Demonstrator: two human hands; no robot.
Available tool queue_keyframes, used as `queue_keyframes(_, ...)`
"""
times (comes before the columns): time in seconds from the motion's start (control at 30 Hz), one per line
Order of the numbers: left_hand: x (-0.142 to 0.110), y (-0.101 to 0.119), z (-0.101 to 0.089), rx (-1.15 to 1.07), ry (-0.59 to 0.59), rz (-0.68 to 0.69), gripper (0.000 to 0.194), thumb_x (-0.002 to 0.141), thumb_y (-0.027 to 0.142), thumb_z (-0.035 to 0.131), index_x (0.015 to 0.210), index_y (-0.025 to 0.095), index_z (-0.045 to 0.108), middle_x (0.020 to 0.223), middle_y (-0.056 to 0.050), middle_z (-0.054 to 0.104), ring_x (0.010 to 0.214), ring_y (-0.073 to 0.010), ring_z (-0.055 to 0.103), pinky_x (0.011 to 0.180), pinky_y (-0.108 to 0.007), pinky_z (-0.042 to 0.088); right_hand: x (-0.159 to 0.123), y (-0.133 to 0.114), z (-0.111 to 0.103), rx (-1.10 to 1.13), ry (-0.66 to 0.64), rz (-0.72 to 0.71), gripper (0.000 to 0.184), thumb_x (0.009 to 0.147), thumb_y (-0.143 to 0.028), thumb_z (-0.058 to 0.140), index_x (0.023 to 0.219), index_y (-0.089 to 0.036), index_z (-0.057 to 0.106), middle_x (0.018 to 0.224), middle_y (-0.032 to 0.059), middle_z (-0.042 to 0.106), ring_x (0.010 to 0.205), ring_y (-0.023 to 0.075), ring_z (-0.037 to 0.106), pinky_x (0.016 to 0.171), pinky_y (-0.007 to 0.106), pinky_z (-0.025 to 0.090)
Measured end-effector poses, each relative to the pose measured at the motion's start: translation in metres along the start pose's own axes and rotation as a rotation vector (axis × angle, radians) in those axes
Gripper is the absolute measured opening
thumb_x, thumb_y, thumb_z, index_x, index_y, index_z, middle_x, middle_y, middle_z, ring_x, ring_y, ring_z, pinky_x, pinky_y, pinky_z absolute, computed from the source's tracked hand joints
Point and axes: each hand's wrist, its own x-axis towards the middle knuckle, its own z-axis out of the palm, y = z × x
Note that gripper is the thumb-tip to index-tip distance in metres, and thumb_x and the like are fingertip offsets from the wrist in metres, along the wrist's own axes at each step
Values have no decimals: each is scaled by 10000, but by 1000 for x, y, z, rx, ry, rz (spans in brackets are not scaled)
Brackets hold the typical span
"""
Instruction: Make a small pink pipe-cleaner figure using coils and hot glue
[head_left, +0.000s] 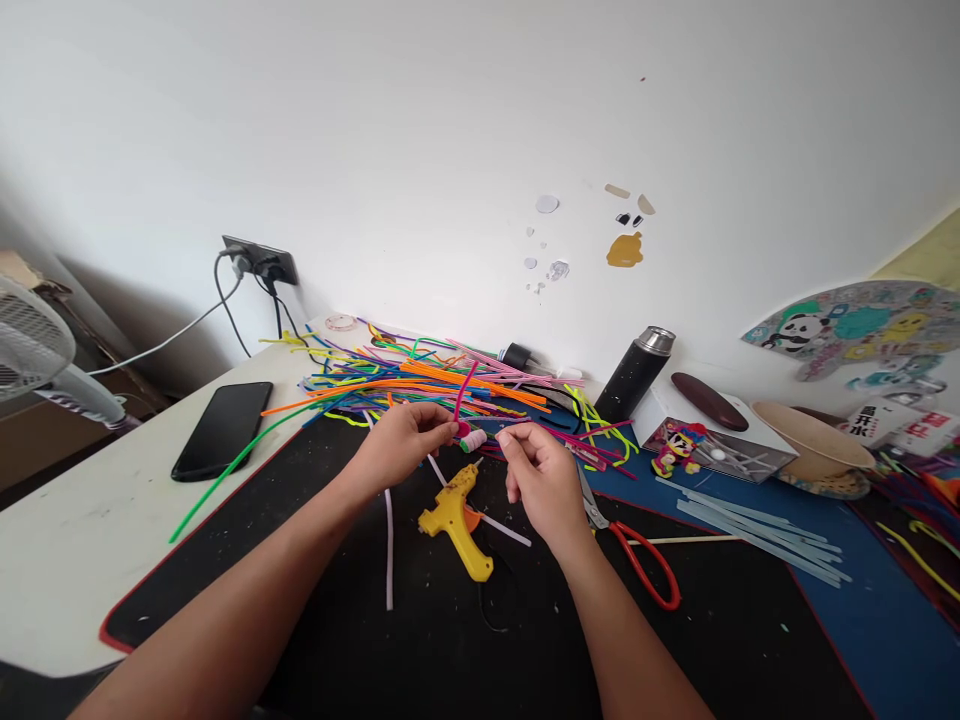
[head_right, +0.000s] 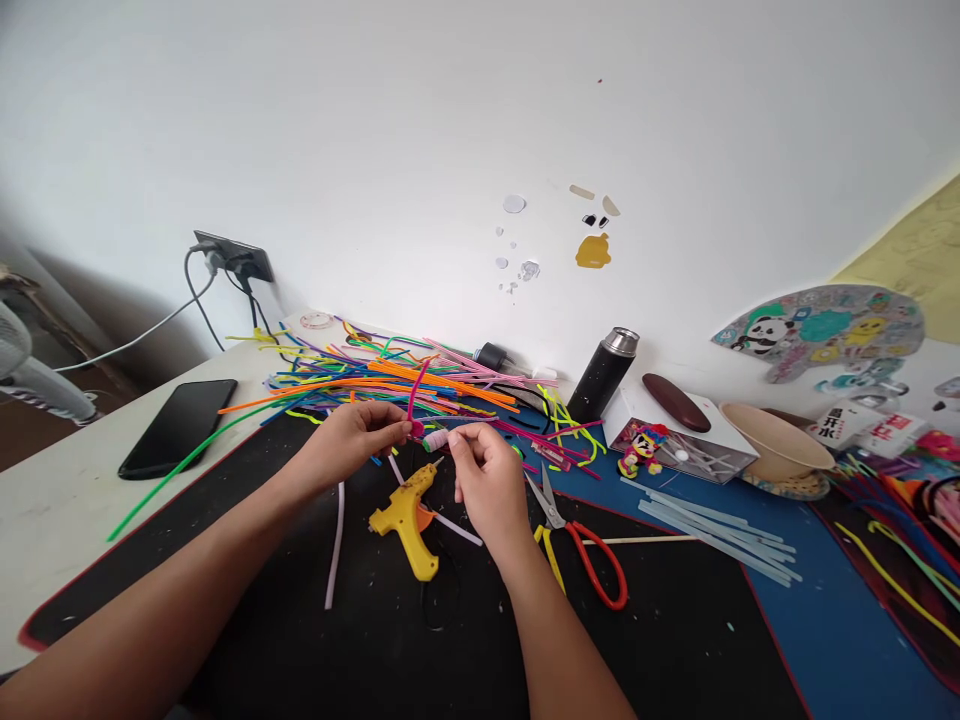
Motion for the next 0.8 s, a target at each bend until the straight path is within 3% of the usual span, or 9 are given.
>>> queue_keyframes(0.27, 3, -4, 3, 20, 46, 14, 338, 867, 514, 635, 795, 192, 706, 678, 7, 660, 640, -178, 584, 615, -285, 417, 2, 6, 0, -126, 34, -16, 308, 959, -502, 606, 909, -204, 663, 534, -49, 553, 412, 126, 509, 454, 243, 407)
queue_keyframes(0.57, 8, -10, 15, 238, 113, 103, 272, 871, 423, 596, 811, 210, 752, 829, -38, 758, 765, -224, 646, 684, -317, 435, 6, 10, -3, -111, 49, -13, 361, 956, -556, 607, 928, -200, 658, 518, -58, 534, 411, 136, 513, 464, 252, 414)
queue_keyframes(0.67, 9, -13, 12, 305, 69, 46, 260, 845, 413, 597, 774, 219, 755, 774, -32, 750, 702, -222, 639, 636, -313, 410, 6, 11, -3, -151, 39, -16, 341, 966, -540, 595, 920, -207, 653, 535, -53, 548, 419, 141, 525, 472, 256, 412)
queue_keyframes(0.8, 8, -14, 7, 391, -82, 9, 218, 796, 381, 620, 706, 232, 751, 685, -26, 734, 630, -217, 626, 584, -301, 368, 5, 14, -2, -209, 18, -21, 296, 979, -505, 576, 939, -222, 654, 549, -57, 546, 422, 148, 538, 478, 264, 416)
